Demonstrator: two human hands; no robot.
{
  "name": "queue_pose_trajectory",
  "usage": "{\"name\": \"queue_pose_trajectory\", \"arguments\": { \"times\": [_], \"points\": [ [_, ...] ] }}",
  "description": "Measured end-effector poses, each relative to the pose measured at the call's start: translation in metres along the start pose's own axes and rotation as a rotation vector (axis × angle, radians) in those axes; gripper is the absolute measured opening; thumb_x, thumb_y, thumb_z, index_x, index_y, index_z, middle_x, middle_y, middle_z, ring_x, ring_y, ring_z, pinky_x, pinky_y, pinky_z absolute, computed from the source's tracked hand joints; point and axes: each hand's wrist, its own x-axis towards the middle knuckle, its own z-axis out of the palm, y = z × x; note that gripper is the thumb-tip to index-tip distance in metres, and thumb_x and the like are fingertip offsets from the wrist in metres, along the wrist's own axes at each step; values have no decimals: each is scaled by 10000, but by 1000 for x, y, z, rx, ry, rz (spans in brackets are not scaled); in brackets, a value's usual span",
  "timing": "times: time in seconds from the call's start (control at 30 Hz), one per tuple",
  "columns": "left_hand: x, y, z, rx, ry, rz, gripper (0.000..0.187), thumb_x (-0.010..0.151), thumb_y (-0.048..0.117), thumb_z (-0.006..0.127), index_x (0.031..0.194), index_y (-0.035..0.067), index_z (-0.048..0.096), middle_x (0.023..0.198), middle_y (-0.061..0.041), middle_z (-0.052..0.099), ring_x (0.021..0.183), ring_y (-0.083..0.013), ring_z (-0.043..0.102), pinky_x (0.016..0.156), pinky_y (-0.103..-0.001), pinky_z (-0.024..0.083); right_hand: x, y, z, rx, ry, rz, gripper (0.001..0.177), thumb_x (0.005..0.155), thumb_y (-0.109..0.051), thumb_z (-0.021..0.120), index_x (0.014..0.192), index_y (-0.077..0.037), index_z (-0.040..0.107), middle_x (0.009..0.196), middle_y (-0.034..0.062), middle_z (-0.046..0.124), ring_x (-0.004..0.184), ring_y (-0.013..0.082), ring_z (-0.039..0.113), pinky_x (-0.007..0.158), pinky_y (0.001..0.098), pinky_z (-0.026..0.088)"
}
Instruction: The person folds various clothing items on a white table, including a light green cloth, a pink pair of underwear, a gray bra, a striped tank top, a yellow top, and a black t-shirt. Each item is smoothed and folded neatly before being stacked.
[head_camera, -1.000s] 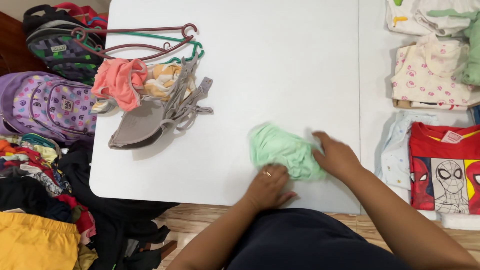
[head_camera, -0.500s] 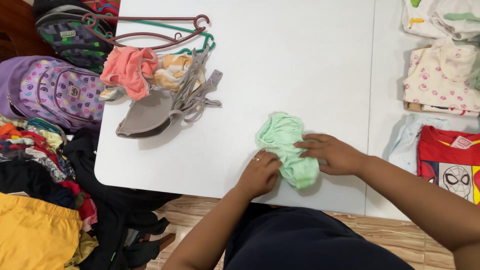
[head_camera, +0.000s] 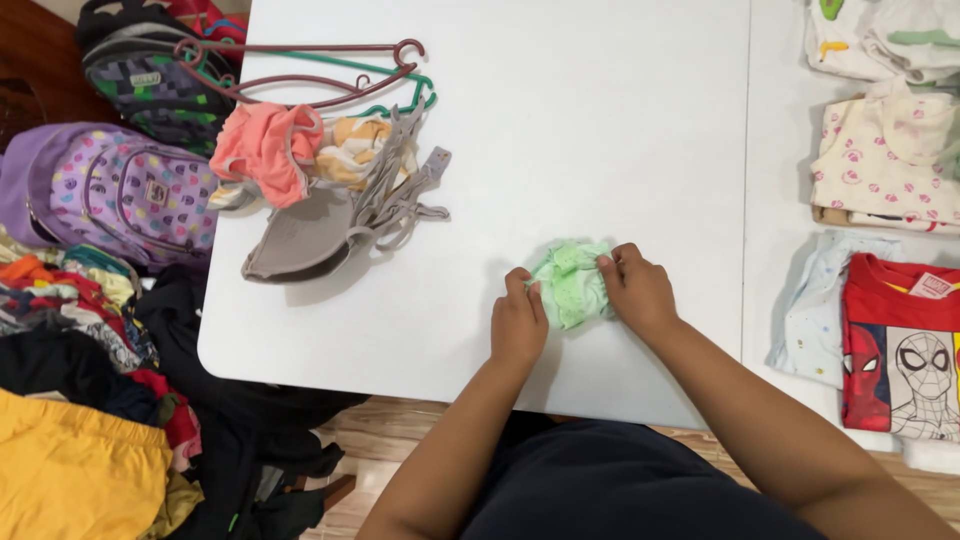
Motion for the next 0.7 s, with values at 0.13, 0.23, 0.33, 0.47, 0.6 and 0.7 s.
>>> {"name": "queue_pose_trajectory", "arguments": {
  "times": [0.13,0.23,0.33,0.47,0.6,0.7],
  "points": [
    [8,-3,-4,6,52,3,309,1055,262,513,1258,30,485,910,-219,678,759,-399,628,720,-502,493,-1,-13,0,-107,40,-38,436,1058,-441,519,1154,-35,645,721,137,710,668,316,682,656,444,541],
    [5,1,-22,43,233,121,376,977,321,615,1149,-3,534,1044,-245,647,816,-425,631,716,-507,498,-4,-23,-6,42,74,-2,500,977,-418,539,1267,-12,566,827,159,704,743,332,692,695,460,548],
    [1,1,-29,153,185,45,442,946,418,688,1045,0,584,1041,-231,630,893,-415,625,776,-511,490,8,1,14,-48,283,-297,490,1032,-399,543,1219,49,609,1087,266,633,962,389,638,809,494,500],
    [4,-10,-14,144,45,-19,406,943,404,724,972,18,604,1006,-201,631,888,-385,621,790,-488,492,17,0,30,-140,86,-130,471,1042,-438,536,1105,20,624,1114,238,635,1062,398,611,912,486,493],
    [19,8,-31,-331,-2,-125,410,908,358,732,1005,31,504,884,-120,598,791,-252,581,715,-380,496,2,-38,16,316,0,91,532,1054,-438,463,1318,21,417,902,239,682,868,357,710,776,436,553],
    [25,-3,-30,-490,117,-71,355,952,331,704,987,48,492,845,-74,553,765,-175,503,681,-332,476,-9,-52,15,424,112,41,413,1074,-395,441,1212,-18,539,842,224,693,805,369,690,719,433,541]
  ]
}}
